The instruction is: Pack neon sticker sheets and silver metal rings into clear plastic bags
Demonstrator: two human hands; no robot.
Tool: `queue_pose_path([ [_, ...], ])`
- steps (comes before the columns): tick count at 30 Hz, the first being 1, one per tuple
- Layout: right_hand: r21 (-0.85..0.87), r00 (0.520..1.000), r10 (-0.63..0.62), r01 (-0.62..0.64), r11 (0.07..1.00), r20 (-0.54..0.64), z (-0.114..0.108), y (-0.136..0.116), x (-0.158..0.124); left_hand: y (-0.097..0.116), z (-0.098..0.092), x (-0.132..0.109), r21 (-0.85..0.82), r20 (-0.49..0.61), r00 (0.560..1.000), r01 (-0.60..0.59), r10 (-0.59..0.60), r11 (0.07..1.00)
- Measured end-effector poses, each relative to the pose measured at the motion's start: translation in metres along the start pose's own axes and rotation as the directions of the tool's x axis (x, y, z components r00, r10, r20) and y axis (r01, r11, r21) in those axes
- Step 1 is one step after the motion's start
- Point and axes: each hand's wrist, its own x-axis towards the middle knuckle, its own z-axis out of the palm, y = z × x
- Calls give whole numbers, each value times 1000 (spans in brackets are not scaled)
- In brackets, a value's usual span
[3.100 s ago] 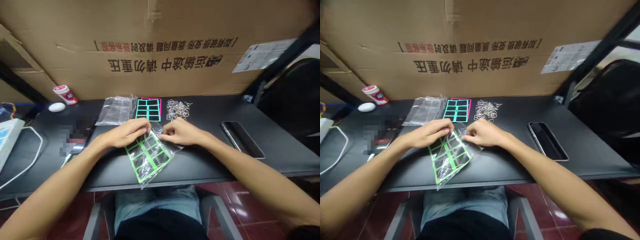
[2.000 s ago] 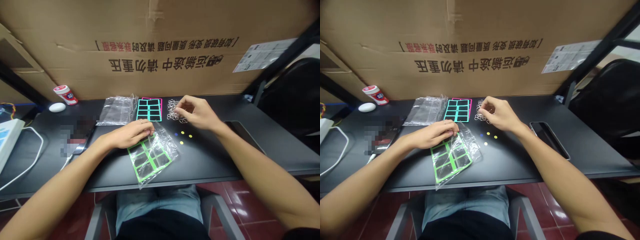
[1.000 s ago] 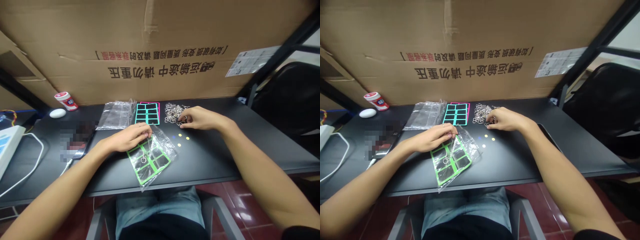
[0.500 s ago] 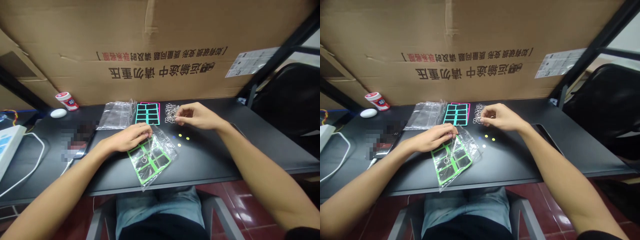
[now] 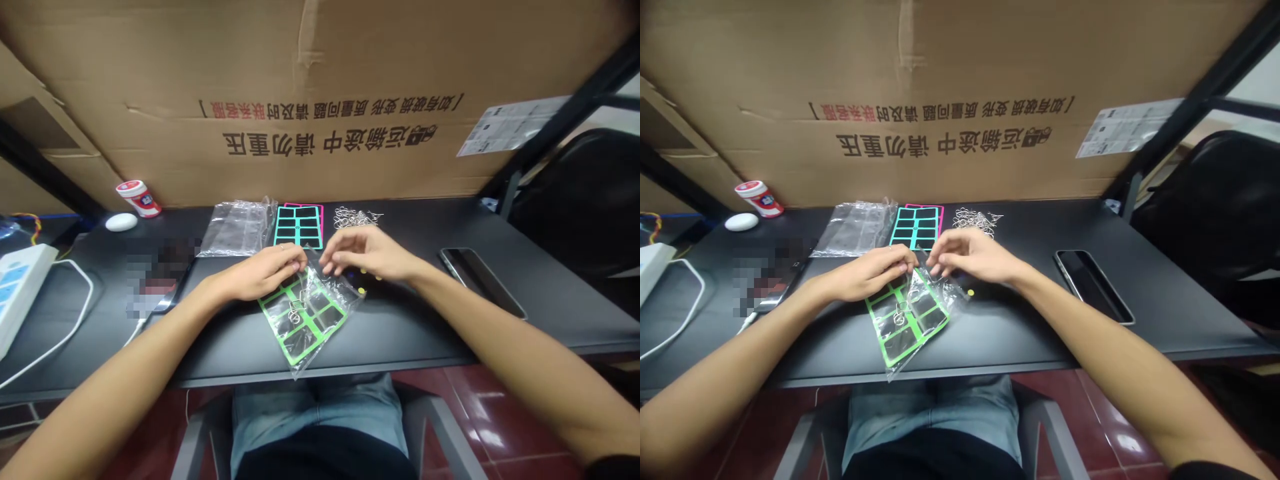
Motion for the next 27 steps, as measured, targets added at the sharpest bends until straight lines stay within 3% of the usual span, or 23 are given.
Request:
queue_pose_path([
  [2,-299,964,-100,23,954,-245,-17,7,0,2,-1,0,-5,2,1000,-1,1,1000],
  [3,-479,938,-162,-4,878,-305,-26,11,0,3,-1,1,-7,5,1000,-1,1,1000],
  [5,-713,923,-232,-62,698,-307,-40,19,0,3,-2,1,-5,13,1000,-1,1,1000],
  [7,-811,940,-227,-79,580,-254,-48,26,1,3,-2,0,-1,14,1000,2,-2,1000],
  [10,-846,965,-174,-77,528,-197,-50,34,2,2,-1,0,5,18,1000,11,-11,1000],
  [16,-825,976,-99,-105,555,-192,-46,36,2,3,-2,0,12,25,1000,18,-18,1000],
  [22,-863,971,-140,-101,495,-194,-46,31,1,3,-1,0,15,22,1000,15,-15,1000],
  [27,-832,949,-212,-83,549,-235,-47,26,1,4,-2,0,7,21,1000,20,-20,1000],
])
